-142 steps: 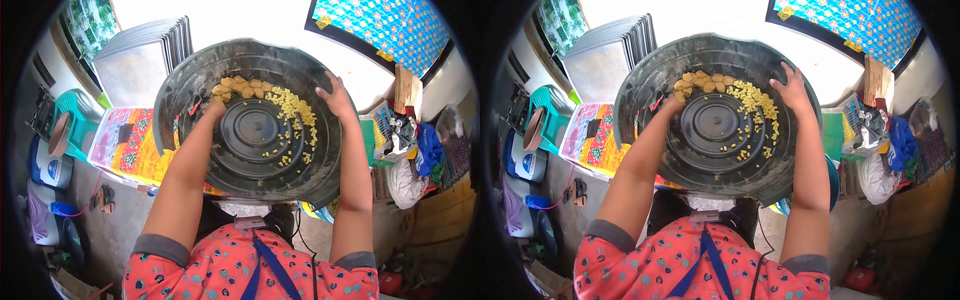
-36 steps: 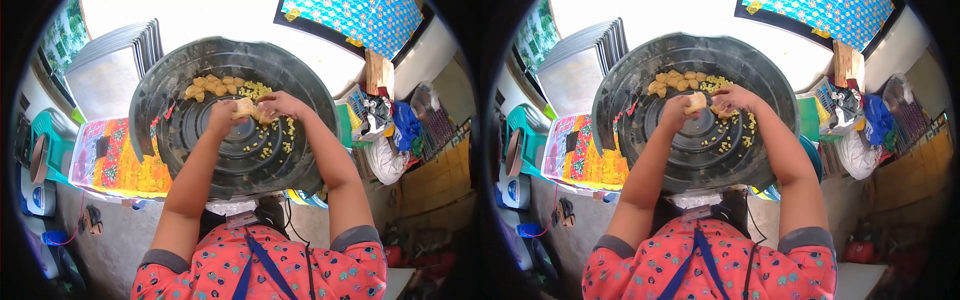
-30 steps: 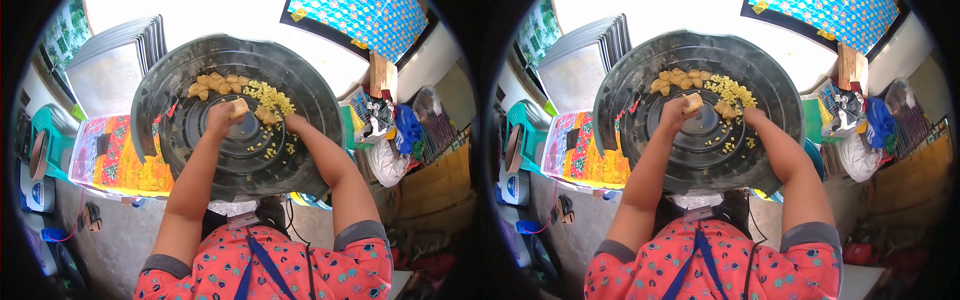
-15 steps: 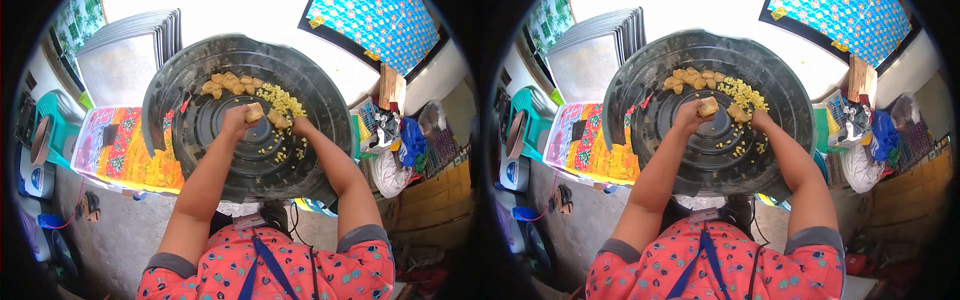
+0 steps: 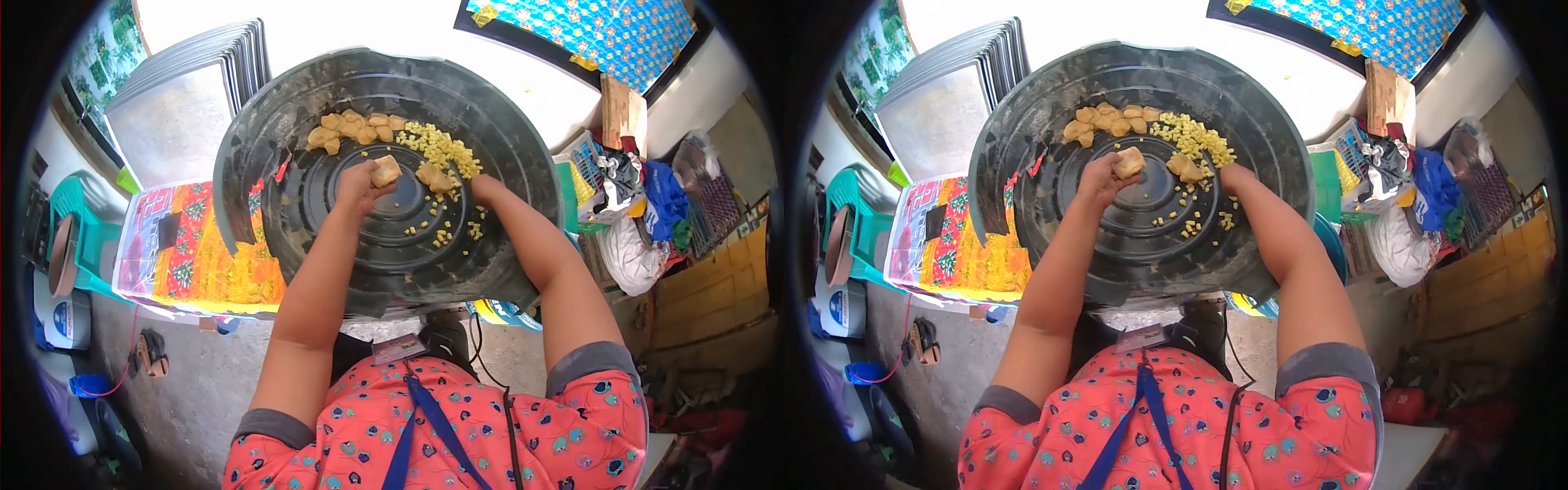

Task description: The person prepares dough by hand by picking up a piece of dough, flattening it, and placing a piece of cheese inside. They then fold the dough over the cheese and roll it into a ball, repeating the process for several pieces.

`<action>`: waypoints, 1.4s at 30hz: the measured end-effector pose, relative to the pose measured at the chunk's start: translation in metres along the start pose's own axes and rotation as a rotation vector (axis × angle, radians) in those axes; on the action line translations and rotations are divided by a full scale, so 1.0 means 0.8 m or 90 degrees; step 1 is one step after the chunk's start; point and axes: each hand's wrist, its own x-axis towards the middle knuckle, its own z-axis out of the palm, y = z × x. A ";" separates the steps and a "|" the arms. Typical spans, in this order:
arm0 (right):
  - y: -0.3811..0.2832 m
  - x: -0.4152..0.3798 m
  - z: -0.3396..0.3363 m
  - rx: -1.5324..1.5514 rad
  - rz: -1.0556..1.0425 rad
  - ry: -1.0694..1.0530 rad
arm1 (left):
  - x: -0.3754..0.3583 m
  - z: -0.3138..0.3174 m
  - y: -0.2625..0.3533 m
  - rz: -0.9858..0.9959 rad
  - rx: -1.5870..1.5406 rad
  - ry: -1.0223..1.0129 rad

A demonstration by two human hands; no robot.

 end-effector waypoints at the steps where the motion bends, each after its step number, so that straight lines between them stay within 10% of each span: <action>1: -0.001 -0.001 0.007 -0.033 -0.005 -0.020 | -0.002 0.000 0.001 0.009 0.002 -0.003; 13: -0.005 -0.010 0.018 -0.140 -0.022 -0.078 | -0.008 0.001 0.002 0.023 -0.005 0.000; 16: -0.009 0.002 -0.001 -0.076 0.019 -0.249 | -0.007 0.004 0.003 0.026 -0.012 0.004; 19: -0.004 -0.009 -0.025 0.078 -0.043 -0.075 | -0.005 0.004 0.000 0.026 -0.019 0.002; 30: 0.000 -0.036 -0.092 0.716 -0.160 -0.168 | 0.001 0.002 -0.009 0.006 -0.006 -0.046; 42: -0.009 -0.044 -0.105 0.687 -0.125 -0.119 | 0.000 0.000 -0.012 -0.013 0.042 -0.063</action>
